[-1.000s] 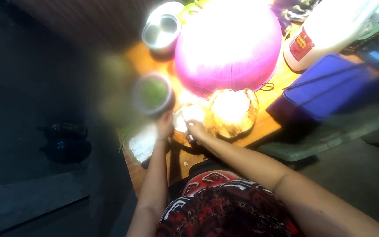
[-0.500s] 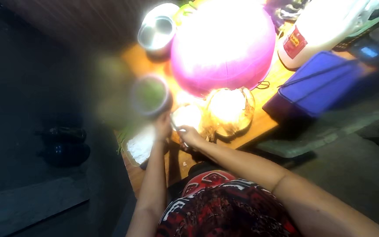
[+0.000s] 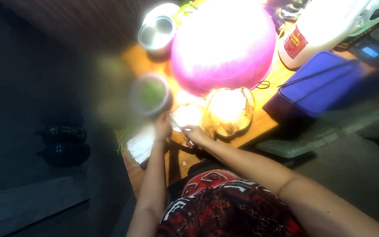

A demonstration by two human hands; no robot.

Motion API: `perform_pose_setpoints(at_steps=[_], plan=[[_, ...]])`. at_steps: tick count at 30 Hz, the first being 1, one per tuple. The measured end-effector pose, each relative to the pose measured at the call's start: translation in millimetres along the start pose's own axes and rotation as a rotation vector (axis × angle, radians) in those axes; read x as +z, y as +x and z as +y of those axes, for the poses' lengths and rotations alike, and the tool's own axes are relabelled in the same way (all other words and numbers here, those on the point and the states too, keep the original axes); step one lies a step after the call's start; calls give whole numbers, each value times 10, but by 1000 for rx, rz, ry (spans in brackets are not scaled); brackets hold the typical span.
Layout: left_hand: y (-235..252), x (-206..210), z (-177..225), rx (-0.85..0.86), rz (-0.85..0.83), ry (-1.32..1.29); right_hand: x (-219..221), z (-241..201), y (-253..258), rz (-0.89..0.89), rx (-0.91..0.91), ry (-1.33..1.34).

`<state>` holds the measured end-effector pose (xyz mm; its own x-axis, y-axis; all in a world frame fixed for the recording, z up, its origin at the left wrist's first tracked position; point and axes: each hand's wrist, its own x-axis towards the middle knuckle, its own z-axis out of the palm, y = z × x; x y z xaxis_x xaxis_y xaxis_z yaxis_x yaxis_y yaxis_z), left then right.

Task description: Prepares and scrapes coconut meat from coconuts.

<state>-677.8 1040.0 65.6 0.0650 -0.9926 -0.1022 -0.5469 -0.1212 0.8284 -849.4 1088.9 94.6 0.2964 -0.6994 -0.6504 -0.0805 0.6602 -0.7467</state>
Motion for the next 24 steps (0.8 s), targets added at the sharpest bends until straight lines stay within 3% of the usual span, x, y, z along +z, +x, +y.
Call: perform_pose_setpoints(at_steps=[3,6,9,14,19,24], plan=[[6,7,-30,-5,-6,8,4,-79,77,85,21,114],[23,13,-61,5,5,-4,205,-63,-22,2,-21,7],[15,15,-36,-14,6,8,103,111,-78,-46,-59,-80],[-15,21,2,-28,3,7,-6,61,118,131,-47,37],[4,14,-2,-9,6,29,151,62,6,-20,-62,-93],[9,6,-22,-13,3,40,-8,37,120,101,-31,7]])
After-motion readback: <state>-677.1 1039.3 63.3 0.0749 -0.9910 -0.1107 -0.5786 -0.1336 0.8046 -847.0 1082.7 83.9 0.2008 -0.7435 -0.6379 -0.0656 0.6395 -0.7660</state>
